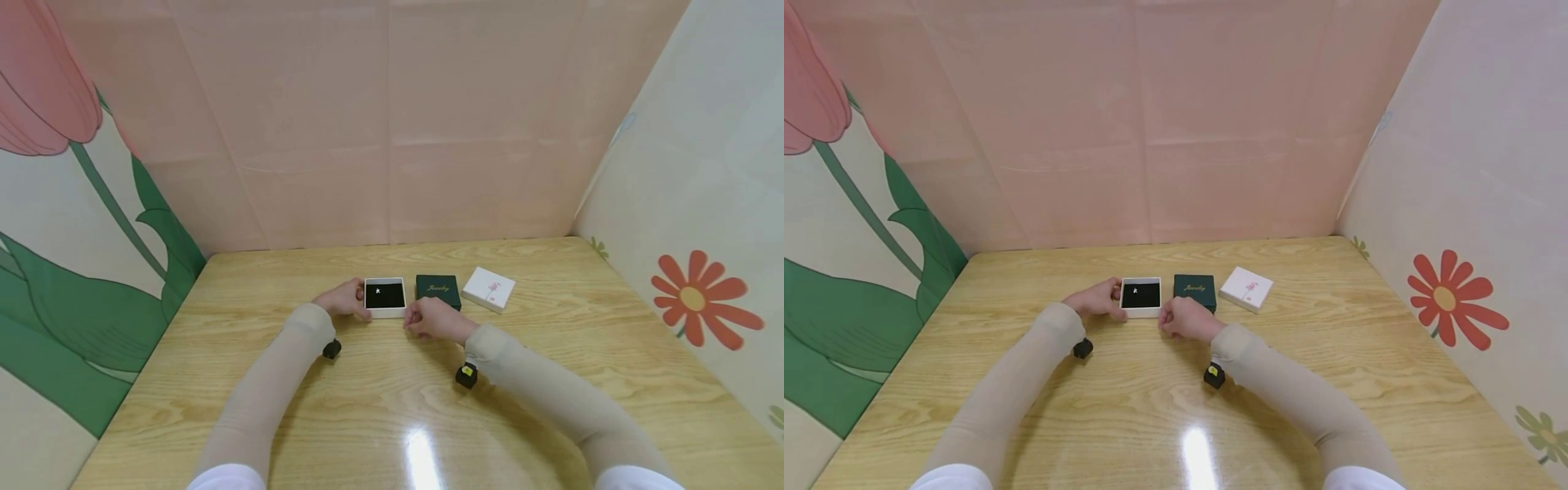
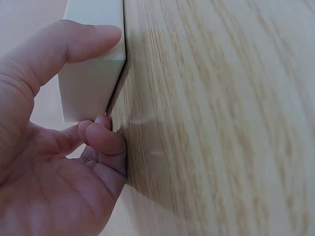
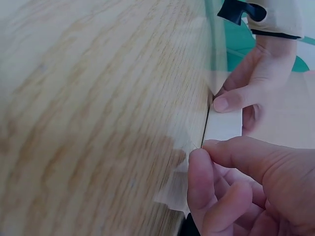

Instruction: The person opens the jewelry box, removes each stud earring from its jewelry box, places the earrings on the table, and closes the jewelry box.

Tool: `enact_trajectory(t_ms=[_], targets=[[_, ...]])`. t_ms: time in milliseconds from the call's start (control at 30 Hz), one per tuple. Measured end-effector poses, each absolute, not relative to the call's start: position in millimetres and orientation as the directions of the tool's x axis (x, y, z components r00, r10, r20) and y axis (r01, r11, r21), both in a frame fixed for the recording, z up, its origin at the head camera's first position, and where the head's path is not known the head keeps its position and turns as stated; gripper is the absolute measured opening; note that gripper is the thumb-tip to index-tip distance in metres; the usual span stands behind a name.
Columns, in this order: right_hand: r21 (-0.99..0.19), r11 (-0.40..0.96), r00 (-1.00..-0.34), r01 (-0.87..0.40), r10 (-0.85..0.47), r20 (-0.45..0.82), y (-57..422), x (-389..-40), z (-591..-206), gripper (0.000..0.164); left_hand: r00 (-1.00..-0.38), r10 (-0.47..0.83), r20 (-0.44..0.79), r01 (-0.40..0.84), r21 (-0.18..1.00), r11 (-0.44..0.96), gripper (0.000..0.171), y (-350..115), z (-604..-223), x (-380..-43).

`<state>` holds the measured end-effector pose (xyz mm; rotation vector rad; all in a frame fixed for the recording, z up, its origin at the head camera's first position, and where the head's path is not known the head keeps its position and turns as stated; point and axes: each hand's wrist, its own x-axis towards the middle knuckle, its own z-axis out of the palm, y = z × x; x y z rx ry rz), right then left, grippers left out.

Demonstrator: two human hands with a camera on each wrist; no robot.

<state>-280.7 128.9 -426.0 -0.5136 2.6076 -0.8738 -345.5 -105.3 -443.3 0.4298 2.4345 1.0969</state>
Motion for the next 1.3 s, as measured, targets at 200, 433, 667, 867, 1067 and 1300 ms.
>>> enact_trajectory(t_ms=[200,433,667,867,1067,1300], targets=[[-0.585,0.773,-0.879,-0.244,-0.431,-0.203,130.5,-281.2,-429.4,0.006,-0.855,0.443,-0.270,0.082,0.773,0.629,0.082,-104.8,-442.7,-344.5],[-0.575,0.776,-0.878,-0.259,-0.438,-0.195,131.3,-282.4,-431.8,0.010,-0.854,0.439,-0.279,0.070,0.775,0.629,0.084,-104.7,-441.7,-344.3],[-0.583,0.779,-0.880,-0.232,-0.423,-0.214,131.1,-281.8,-431.5,0.008,-0.853,0.439,-0.281,0.073,0.769,0.635,0.084,-104.5,-442.5,-344.9],[-0.597,0.770,-0.881,-0.225,-0.423,-0.213,130.8,-281.8,-433.0,0.008,-0.853,0.440,-0.281,0.074,0.768,0.636,0.079,-105.0,-443.1,-345.9],[-0.637,0.741,-0.877,-0.210,-0.431,-0.212,130.3,-284.0,-424.4,0.007,-0.853,0.444,-0.275,0.085,0.766,0.637,0.075,-105.0,-444.5,-347.2],[-0.706,0.682,-0.874,-0.191,-0.445,-0.194,128.2,-300.7,-396.3,0.012,-0.855,0.442,-0.271,0.077,0.776,0.626,0.079,-105.8,-446.2,-349.1]])
